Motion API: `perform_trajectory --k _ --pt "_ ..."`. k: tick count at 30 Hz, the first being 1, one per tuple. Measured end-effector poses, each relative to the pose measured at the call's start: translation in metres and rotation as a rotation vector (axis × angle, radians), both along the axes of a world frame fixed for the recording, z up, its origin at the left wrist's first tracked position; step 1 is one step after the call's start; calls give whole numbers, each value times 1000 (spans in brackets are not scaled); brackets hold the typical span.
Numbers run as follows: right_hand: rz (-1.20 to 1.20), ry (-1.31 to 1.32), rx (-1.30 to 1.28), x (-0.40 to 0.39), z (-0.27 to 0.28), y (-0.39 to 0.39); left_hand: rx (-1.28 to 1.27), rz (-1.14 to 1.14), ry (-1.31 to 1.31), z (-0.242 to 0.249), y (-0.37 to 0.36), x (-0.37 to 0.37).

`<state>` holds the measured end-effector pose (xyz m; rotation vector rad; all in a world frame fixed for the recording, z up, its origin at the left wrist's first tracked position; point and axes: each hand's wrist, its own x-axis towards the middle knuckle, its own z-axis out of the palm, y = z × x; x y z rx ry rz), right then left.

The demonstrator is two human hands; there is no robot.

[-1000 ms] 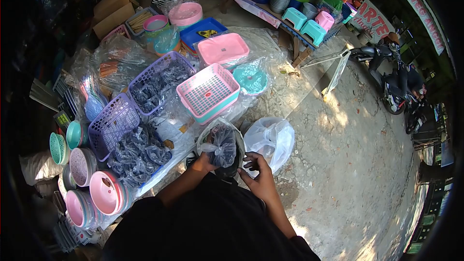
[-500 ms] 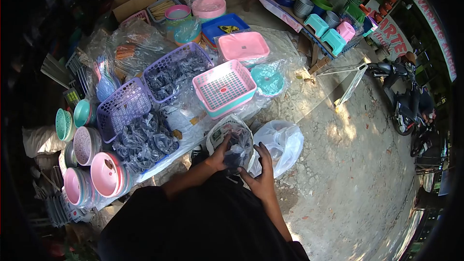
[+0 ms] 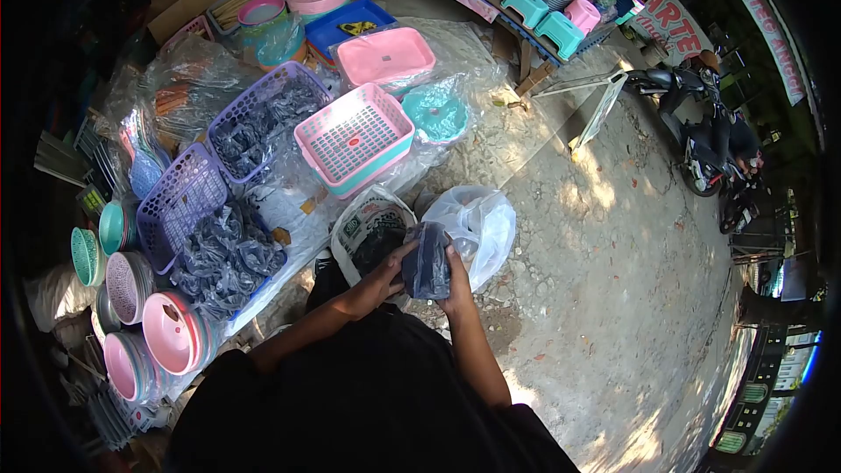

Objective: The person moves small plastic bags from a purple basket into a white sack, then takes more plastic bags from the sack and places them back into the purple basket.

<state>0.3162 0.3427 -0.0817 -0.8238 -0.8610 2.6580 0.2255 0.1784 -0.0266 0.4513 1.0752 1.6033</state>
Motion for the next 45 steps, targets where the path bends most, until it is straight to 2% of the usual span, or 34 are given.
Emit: perform_trajectory --k 1,3,8,15,22,27,31,33,35,37,39,40,42,43,44,45 --pt "-10 -4 0 8 -12 7 0 -10 -4 2 -1 -3" --pt "-5 207 -335 18 -21 17 59 -77 -42 7 -2 -12" --pt "-188 315 -445 24 -24 17 -43 11 51 4 -5 -22" --pt "-142 329 -415 39 -28 21 -177 29 83 -12 -4 -27" --pt "-150 364 -390 38 -30 27 -177 27 70 -13 8 -28" --pt "-153 296 -386 34 -35 31 -189 62 58 -18 7 -33" --pt "-53 325 -378 27 -32 29 -227 77 65 -21 4 -38" --pt "-125 -39 -84 17 -23 20 -276 47 54 -29 3 -40" --pt "-55 -55 -39 -1 -11 13 -315 100 39 -31 4 -39" --pt "29 -77 425 -26 -6 1 -331 85 -68 -30 5 -39" --pt "118 -36 507 -52 3 -14 -317 228 -139 -29 7 -41" --pt "179 -30 654 -64 10 -22 -290 317 -209 -30 4 -43" --pt "284 -58 1014 -87 2 -34 -228 385 -270 -66 -9 -49" --pt "340 -36 1018 -116 -3 -45 -164 441 -334 -81 -21 -66" --pt "380 -36 1087 -133 -4 -54 -163 456 -337 -62 -28 -78" --pt "420 -37 1156 -150 -5 -62 -159 480 -349 -66 -36 -88"
